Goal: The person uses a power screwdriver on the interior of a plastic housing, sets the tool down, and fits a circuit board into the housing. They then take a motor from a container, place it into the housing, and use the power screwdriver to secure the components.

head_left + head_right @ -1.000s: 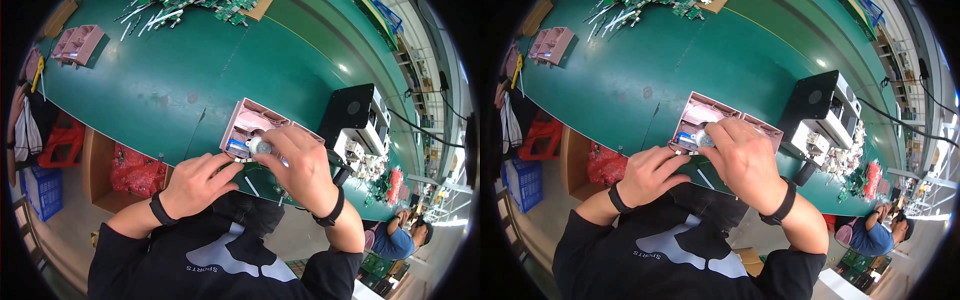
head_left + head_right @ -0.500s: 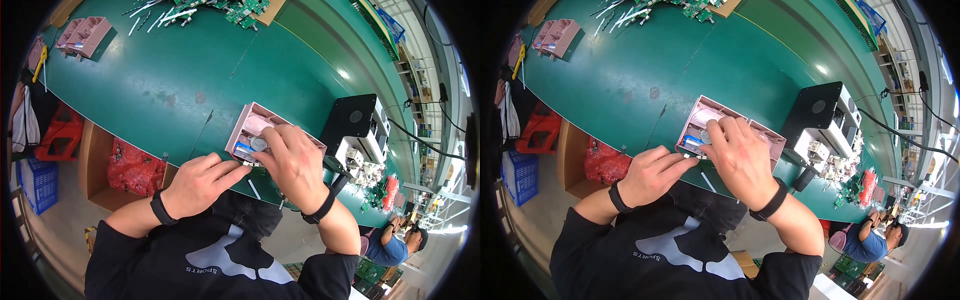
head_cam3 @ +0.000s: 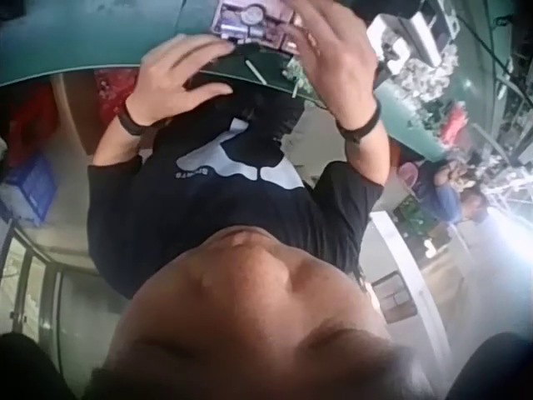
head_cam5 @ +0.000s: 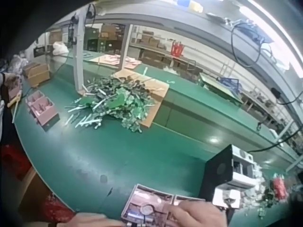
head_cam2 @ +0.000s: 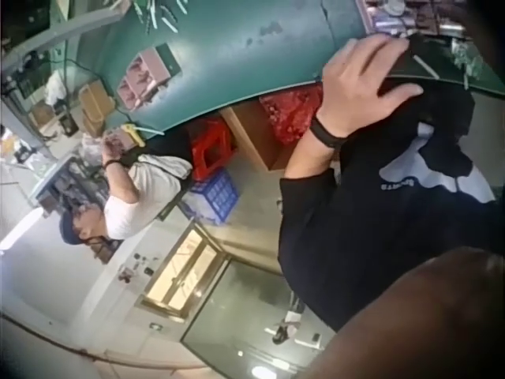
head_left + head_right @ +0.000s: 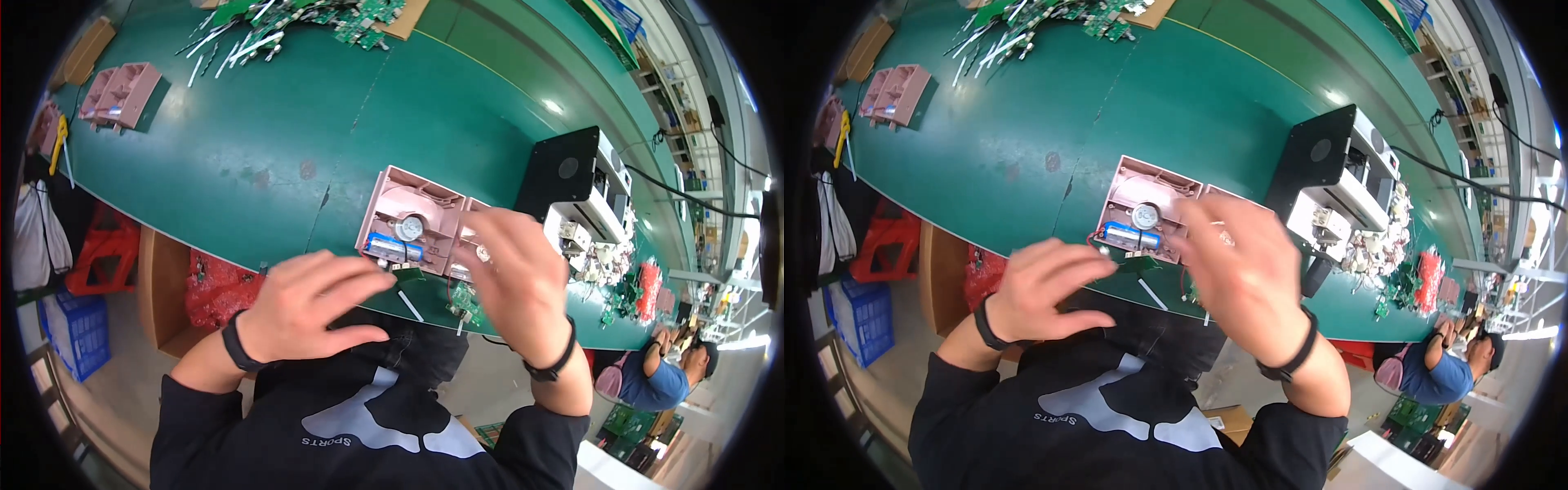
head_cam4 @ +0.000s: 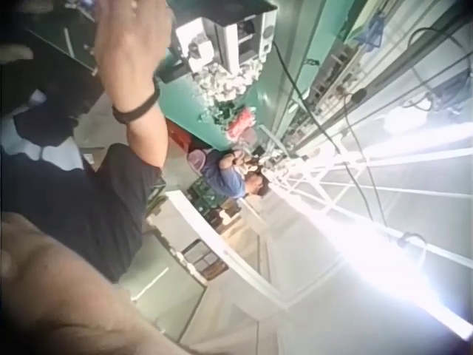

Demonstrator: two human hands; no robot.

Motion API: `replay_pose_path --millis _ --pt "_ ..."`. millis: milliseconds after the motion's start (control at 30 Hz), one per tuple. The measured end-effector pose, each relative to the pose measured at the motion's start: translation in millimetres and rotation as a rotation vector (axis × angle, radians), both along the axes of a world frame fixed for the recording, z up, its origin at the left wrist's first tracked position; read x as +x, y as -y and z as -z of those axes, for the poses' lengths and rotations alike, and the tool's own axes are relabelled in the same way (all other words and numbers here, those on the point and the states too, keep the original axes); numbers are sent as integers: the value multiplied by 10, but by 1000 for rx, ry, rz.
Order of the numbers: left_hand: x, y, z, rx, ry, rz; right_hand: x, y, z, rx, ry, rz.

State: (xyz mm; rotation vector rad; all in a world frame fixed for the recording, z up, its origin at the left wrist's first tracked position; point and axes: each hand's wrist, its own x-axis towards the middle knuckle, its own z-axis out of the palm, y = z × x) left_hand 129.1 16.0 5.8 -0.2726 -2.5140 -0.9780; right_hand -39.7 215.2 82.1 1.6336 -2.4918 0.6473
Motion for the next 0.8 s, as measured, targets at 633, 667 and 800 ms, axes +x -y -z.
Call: replay_pose_path --millis 633,667,800 --pt "-1319 333 -14 112 456 267 -439 -1884 879 -236 452 1114" --pt "-1298 321 -18 87 437 290 -491 -1864 857 -233 507 1097" --pt "-1322 302 76 162 422 254 -542 -1989 1270 -422 416 1023"
